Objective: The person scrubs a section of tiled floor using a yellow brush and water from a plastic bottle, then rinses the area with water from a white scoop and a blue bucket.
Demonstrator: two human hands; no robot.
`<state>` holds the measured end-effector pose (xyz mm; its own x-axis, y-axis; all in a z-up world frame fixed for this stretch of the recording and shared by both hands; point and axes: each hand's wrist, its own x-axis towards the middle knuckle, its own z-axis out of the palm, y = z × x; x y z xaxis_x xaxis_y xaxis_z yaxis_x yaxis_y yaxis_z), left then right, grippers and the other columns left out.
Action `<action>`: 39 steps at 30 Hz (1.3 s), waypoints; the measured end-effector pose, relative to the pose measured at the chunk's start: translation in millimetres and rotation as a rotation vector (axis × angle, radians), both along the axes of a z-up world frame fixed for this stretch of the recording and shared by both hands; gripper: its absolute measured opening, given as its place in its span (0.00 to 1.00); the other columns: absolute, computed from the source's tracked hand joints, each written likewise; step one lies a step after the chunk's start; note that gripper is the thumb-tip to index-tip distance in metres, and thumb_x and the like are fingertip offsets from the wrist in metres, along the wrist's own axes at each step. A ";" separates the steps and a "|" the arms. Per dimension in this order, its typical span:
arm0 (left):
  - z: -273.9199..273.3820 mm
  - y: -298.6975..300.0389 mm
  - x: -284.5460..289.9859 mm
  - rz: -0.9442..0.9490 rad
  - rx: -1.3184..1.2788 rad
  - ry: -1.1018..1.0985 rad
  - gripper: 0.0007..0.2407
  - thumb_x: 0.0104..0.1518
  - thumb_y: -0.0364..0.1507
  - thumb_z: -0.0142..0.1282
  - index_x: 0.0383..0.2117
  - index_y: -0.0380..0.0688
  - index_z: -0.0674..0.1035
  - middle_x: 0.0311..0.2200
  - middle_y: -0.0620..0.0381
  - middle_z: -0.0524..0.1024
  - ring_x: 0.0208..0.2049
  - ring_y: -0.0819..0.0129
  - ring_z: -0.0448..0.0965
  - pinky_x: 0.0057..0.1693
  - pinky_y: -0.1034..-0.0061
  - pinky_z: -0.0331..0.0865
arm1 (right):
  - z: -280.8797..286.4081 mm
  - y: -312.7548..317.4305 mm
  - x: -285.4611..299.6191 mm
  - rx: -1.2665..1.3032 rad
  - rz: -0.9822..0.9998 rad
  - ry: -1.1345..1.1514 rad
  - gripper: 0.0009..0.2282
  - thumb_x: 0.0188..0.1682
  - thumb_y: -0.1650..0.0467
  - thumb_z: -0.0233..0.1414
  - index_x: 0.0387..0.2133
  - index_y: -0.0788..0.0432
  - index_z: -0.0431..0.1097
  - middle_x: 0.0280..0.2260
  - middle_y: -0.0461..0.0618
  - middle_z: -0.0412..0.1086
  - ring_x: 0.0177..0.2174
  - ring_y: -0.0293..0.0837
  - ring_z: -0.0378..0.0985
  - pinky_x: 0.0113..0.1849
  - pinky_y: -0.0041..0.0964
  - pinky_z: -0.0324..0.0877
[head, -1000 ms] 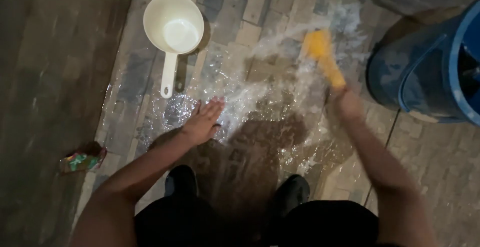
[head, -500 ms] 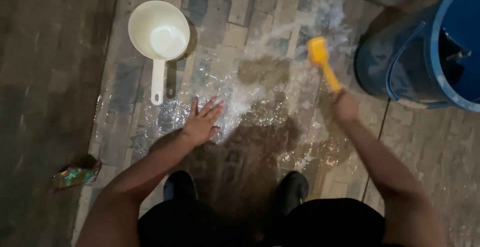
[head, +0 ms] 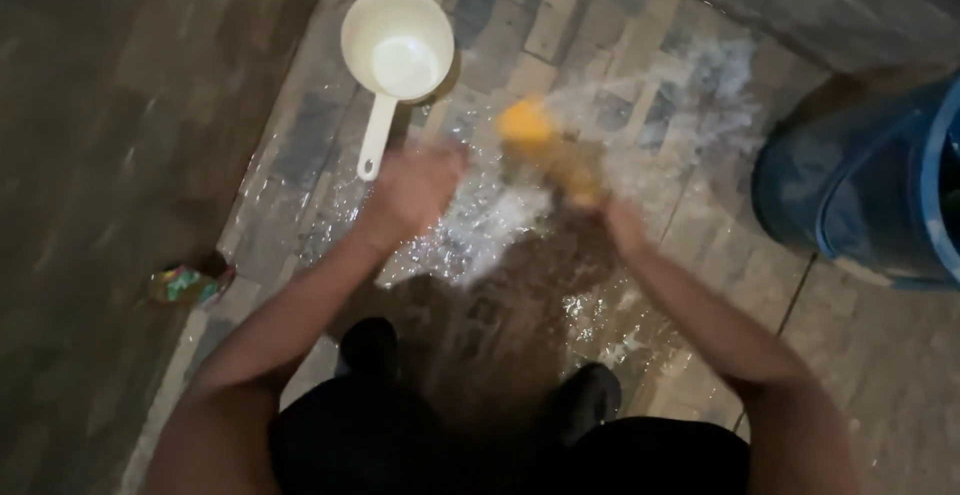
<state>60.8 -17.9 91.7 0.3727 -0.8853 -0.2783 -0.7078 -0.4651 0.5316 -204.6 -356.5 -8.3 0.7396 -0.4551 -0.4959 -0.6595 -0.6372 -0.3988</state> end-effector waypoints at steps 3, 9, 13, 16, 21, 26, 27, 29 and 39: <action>-8.5 21.7 30.2 0.518 -0.622 -0.318 0.24 0.59 0.28 0.57 0.63 0.35 0.69 0.61 0.33 0.67 0.68 0.39 0.58 0.72 0.46 0.51 | 6.2 47.5 10.7 0.139 0.186 -0.106 0.20 0.50 0.65 0.54 0.55 0.60 0.70 0.28 0.55 0.76 0.26 0.48 0.78 0.29 0.45 0.72; -91.1 20.6 78.5 1.093 -0.444 0.659 0.27 0.59 0.38 0.63 0.56 0.28 0.68 0.50 0.33 0.73 0.47 0.42 0.76 0.49 0.51 0.71 | 46.7 -27.1 58.6 -0.304 0.156 0.164 0.16 0.53 0.65 0.57 0.53 0.56 0.72 0.33 0.56 0.77 0.30 0.51 0.80 0.32 0.46 0.75; -98.3 15.7 84.9 0.988 -0.437 1.229 0.18 0.62 0.39 0.55 0.48 0.35 0.75 0.37 0.53 0.84 0.29 0.68 0.85 0.34 0.76 0.80 | 11.6 67.2 18.0 -0.044 0.390 0.016 0.17 0.55 0.61 0.55 0.51 0.59 0.71 0.31 0.58 0.77 0.29 0.55 0.81 0.32 0.49 0.75; -97.1 9.4 76.7 1.004 -0.362 1.064 0.15 0.63 0.40 0.56 0.46 0.40 0.79 0.30 0.58 0.81 0.23 0.75 0.75 0.31 0.78 0.73 | 21.9 55.3 13.3 -0.132 0.434 0.116 0.19 0.56 0.58 0.53 0.49 0.61 0.71 0.29 0.60 0.77 0.29 0.58 0.81 0.32 0.51 0.75; -87.2 15.7 71.6 0.953 -0.468 0.719 0.16 0.66 0.41 0.55 0.39 0.38 0.80 0.27 0.57 0.77 0.23 0.74 0.71 0.32 0.74 0.66 | 58.3 -11.3 36.9 -0.287 0.065 0.278 0.19 0.56 0.57 0.52 0.46 0.61 0.72 0.30 0.61 0.78 0.31 0.60 0.82 0.34 0.53 0.74; -65.4 35.5 84.9 0.839 -0.523 0.456 0.17 0.65 0.43 0.55 0.38 0.39 0.79 0.23 0.58 0.79 0.25 0.73 0.78 0.35 0.75 0.71 | -19.4 19.1 5.2 0.011 0.303 -0.043 0.16 0.53 0.61 0.49 0.49 0.54 0.77 0.38 0.60 0.79 0.37 0.59 0.81 0.40 0.54 0.72; -61.0 38.9 86.6 0.839 -0.514 0.450 0.17 0.64 0.43 0.55 0.38 0.38 0.79 0.23 0.58 0.78 0.25 0.72 0.78 0.35 0.74 0.71 | -26.0 19.3 7.4 -0.043 0.403 -0.022 0.17 0.52 0.61 0.49 0.50 0.54 0.75 0.38 0.61 0.78 0.37 0.59 0.81 0.38 0.54 0.72; -52.2 45.8 92.4 0.814 -0.481 0.427 0.17 0.64 0.44 0.55 0.37 0.38 0.78 0.22 0.58 0.78 0.25 0.72 0.78 0.35 0.73 0.71 | -21.4 26.4 15.4 -0.154 0.587 0.020 0.20 0.48 0.62 0.49 0.53 0.53 0.73 0.38 0.62 0.77 0.35 0.60 0.81 0.36 0.54 0.74; 13.4 74.8 108.4 0.791 -0.525 0.365 0.17 0.66 0.43 0.56 0.33 0.39 0.77 0.21 0.59 0.76 0.23 0.74 0.75 0.33 0.76 0.68 | -55.0 84.5 58.1 -0.126 0.638 0.049 0.18 0.52 0.59 0.52 0.41 0.60 0.77 0.36 0.62 0.77 0.34 0.54 0.80 0.36 0.48 0.73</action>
<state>169.2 56.8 105.1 0.8743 -0.4650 -0.1393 -0.0525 -0.3757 0.9253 -146.5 -272.0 -63.3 0.8615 0.0089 -0.5078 -0.1518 -0.9497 -0.2741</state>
